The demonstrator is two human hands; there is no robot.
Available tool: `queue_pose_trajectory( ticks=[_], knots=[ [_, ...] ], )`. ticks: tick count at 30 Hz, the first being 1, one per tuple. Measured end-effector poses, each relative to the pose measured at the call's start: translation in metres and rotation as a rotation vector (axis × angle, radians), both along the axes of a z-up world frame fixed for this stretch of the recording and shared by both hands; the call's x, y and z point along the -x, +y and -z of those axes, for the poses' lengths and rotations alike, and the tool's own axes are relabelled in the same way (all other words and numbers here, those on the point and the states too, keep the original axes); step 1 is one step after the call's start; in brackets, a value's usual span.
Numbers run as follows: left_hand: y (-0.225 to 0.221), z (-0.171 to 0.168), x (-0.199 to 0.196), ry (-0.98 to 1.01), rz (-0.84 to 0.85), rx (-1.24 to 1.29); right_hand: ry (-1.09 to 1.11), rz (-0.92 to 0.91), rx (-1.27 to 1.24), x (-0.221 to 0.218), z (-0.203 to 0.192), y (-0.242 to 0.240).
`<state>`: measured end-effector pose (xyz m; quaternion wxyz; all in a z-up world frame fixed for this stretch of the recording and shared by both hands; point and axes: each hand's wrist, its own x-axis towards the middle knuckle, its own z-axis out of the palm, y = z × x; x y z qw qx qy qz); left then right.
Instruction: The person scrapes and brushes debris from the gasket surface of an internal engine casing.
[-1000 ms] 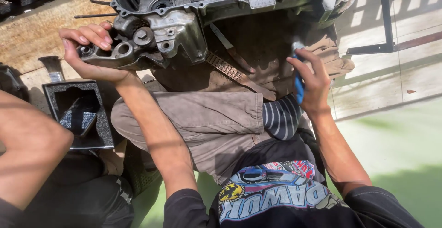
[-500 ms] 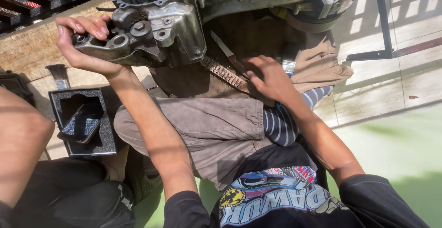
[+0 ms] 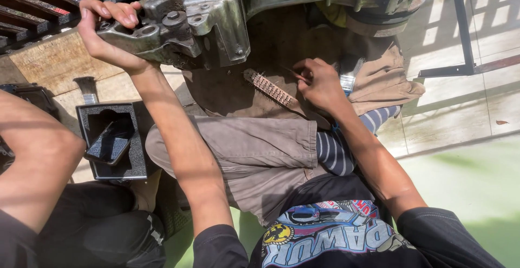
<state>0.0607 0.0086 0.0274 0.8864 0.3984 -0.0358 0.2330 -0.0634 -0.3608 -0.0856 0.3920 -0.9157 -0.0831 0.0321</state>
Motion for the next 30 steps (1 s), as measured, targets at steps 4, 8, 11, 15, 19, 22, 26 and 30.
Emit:
queue_pose_trajectory(
  ticks=[4,8,11,15,19,22,26,30],
  knots=[
    [0.002,-0.001,-0.013,-0.042,0.013,-0.080,0.066,0.099,-0.321,0.004,-0.023,-0.024],
    [0.003,-0.002,-0.019,-0.017,0.028,-0.036,-0.039,0.283,-0.741,0.011,-0.043,-0.053],
    [0.003,-0.002,-0.027,-0.021,0.041,-0.031,-0.216,0.334,-1.083,0.011,-0.081,-0.072],
    [0.004,-0.007,-0.031,0.013,0.024,-0.076,-0.438,0.427,-1.366,0.000,-0.124,-0.091],
    [0.000,-0.004,-0.034,-0.015,-0.008,-0.071,-0.525,0.502,-1.527,-0.022,-0.124,-0.097],
    [-0.002,-0.006,-0.028,0.010,0.001,-0.035,-0.657,0.439,-1.340,-0.025,-0.098,-0.086],
    [0.002,-0.004,-0.030,0.041,-0.041,-0.069,-0.874,0.552,-0.996,-0.016,-0.074,-0.061],
    [-0.005,-0.014,-0.034,0.060,0.009,-0.010,-0.968,0.582,-0.655,-0.017,-0.095,-0.041]
  ],
)
